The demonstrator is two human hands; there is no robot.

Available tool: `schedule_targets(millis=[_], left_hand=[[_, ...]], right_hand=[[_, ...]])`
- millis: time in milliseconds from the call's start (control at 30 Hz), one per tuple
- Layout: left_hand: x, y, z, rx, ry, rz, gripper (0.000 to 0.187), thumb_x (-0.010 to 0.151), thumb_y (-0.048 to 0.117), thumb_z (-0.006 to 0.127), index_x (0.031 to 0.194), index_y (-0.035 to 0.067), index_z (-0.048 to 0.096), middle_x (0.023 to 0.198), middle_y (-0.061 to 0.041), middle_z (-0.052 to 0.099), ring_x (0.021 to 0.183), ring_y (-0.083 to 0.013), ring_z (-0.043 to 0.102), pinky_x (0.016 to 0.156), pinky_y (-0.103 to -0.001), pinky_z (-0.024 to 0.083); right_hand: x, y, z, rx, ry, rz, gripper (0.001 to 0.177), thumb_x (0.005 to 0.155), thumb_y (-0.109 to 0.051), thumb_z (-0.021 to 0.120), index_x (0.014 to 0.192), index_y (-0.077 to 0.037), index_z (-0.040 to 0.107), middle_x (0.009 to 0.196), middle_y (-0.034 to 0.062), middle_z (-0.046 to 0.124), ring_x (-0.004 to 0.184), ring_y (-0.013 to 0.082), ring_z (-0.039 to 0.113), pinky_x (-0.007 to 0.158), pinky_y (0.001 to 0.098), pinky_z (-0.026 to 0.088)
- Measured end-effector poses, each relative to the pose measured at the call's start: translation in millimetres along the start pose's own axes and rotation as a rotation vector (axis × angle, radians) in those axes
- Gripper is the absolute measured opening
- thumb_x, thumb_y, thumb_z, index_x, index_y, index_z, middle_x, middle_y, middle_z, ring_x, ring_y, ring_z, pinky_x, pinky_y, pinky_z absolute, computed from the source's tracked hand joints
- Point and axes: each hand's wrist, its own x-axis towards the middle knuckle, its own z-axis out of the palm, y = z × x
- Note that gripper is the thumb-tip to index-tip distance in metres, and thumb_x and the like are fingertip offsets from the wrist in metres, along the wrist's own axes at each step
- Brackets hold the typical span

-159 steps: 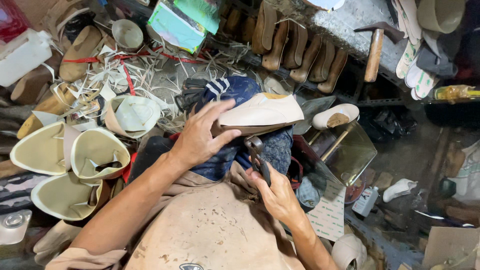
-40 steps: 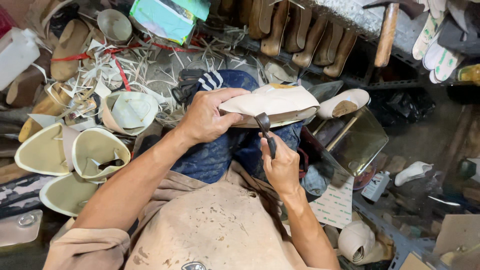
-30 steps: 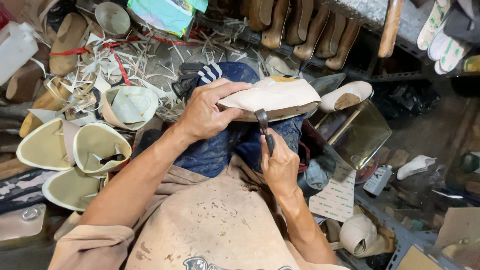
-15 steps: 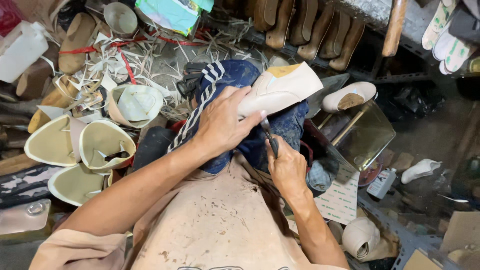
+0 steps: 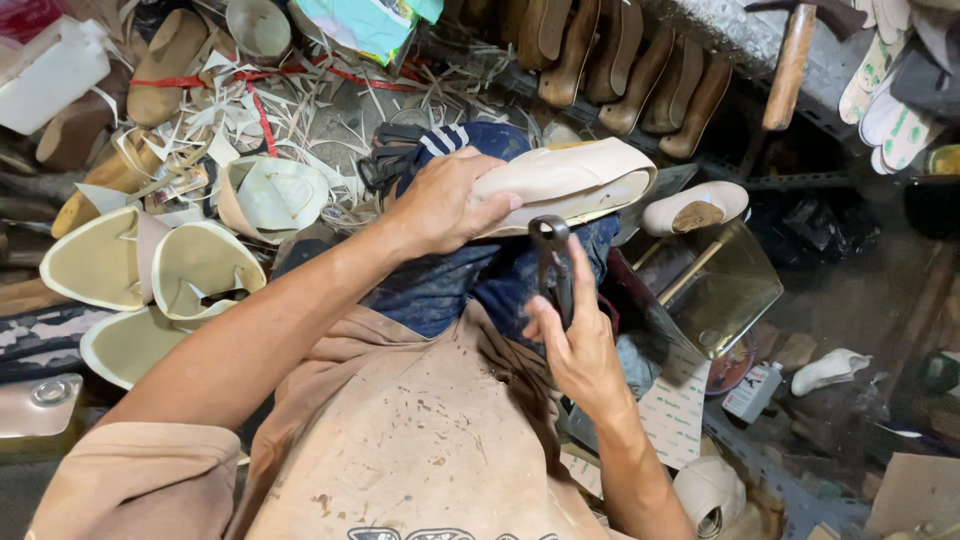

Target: The person is repairing a shoe by using a hammer to tap the sole and edges. They hold the shoe on their lap, turn it over, and repeatedly strike different areas to secure the sole.

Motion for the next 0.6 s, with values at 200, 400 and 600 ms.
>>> schedule_targets(millis=[200, 400, 600], left_hand=[[13.6, -8.8, -7.6, 0.046, -0.184, -0.009, 0.051, 0.085, 0.035, 0.072, 0.131, 0.012, 0.068, 0.114, -0.019, 0.069, 0.11, -0.0444, 0.066, 0.09, -0.054, 0.053], [12.8, -9.6, -17.9, -0.017, -0.191, -0.016, 0.054, 0.083, 0.034, 0.075, 0.132, 0.013, 0.068, 0.115, -0.018, 0.07, 0.111, -0.0445, 0.066, 0.09, -0.054, 0.053], [-34.6, -11.4, 3.9, 0.221, -0.041, 0.34, 0.065, 0.089, 0.026, 0.066, 0.151, 0.016, 0.049, 0.122, -0.013, 0.061, 0.11, -0.0387, 0.064, 0.093, -0.05, 0.054]], right_hand=[[31.0, 73.3, 33.1, -0.483, 0.309, -0.502, 0.056, 0.102, 0.001, 0.054, 0.156, -0.002, 0.039, 0.088, 0.0133, 0.073, 0.061, 0.0278, 0.07, 0.047, 0.0395, 0.055], [32.8, 80.1, 35.9, -0.55, 0.31, -0.484, 0.051, 0.102, -0.003, 0.055, 0.152, -0.003, 0.048, 0.091, 0.015, 0.072, 0.065, 0.0336, 0.07, 0.047, 0.0456, 0.054], [37.0, 105.5, -48.4, -0.424, 0.659, -0.04, 0.015, 0.102, -0.028, 0.067, 0.111, -0.018, 0.074, 0.085, 0.0084, 0.073, 0.078, 0.0321, 0.072, 0.066, 0.0407, 0.055]])
